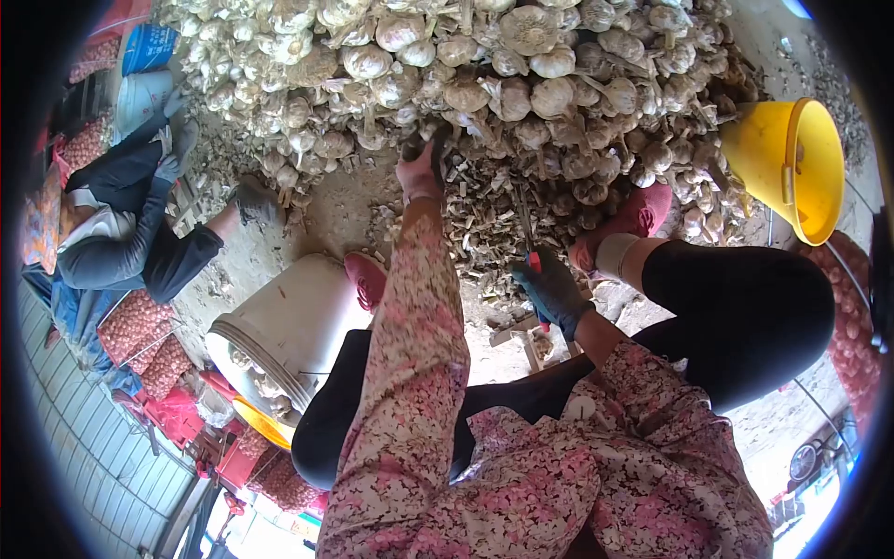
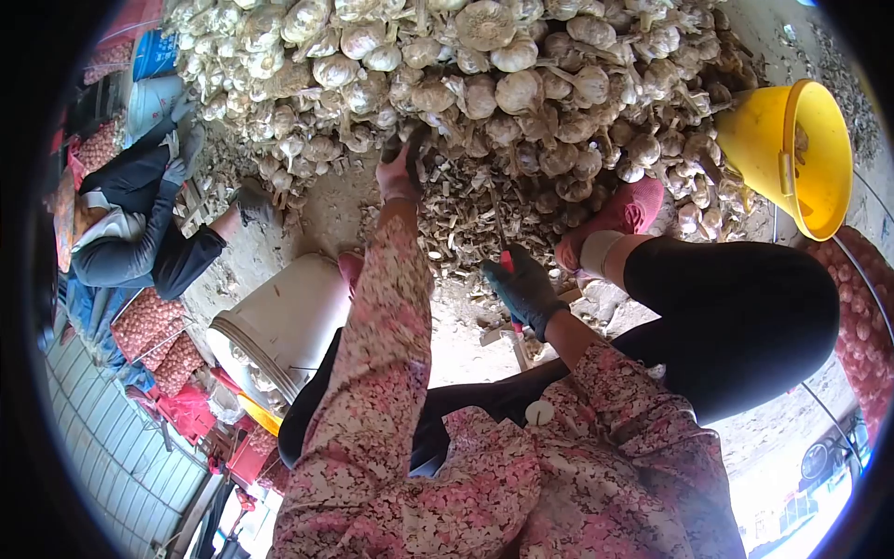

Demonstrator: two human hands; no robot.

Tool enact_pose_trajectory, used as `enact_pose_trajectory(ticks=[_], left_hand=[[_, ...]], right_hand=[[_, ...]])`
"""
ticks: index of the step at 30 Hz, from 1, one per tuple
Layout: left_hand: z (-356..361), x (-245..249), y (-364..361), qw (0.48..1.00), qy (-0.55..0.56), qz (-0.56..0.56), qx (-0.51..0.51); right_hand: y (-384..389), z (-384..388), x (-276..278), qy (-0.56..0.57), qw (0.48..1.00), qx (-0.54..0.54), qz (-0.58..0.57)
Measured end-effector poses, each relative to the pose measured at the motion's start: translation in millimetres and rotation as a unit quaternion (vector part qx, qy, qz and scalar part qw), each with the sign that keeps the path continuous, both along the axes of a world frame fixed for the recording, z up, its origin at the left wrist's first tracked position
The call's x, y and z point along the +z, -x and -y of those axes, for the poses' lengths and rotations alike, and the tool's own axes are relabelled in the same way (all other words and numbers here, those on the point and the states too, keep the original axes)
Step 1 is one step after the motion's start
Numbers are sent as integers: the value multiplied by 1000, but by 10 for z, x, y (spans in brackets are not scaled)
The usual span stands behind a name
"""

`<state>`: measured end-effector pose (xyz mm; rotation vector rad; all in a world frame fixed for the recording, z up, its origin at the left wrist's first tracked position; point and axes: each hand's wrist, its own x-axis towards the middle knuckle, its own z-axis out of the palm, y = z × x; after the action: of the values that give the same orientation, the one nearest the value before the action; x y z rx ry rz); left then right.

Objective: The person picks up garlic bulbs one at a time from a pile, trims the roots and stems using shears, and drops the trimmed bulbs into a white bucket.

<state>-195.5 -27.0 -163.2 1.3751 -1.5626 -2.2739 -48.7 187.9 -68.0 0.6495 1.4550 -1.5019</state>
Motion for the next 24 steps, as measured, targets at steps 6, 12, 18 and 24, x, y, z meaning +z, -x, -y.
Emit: enact_pose_trajectory(ticks=[6, 12, 18, 24], left_hand=[[64, 551, -812, 931, 324, -112, -124], [-229, 1544, -1500, 920, 295, -129, -223], [-149, 1913, -1910, 766, 560, -91, -303], [-164, 2088, -2208, 707, 631, -58, -316]], right_hand=[[135, -53, 164, -145, 899, 131, -393], [135, -117, 577, -251, 780, 237, -522], [-56, -159, 964, -221, 750, 370, -501], [-153, -121, 939, -175, 767, 427, -445]])
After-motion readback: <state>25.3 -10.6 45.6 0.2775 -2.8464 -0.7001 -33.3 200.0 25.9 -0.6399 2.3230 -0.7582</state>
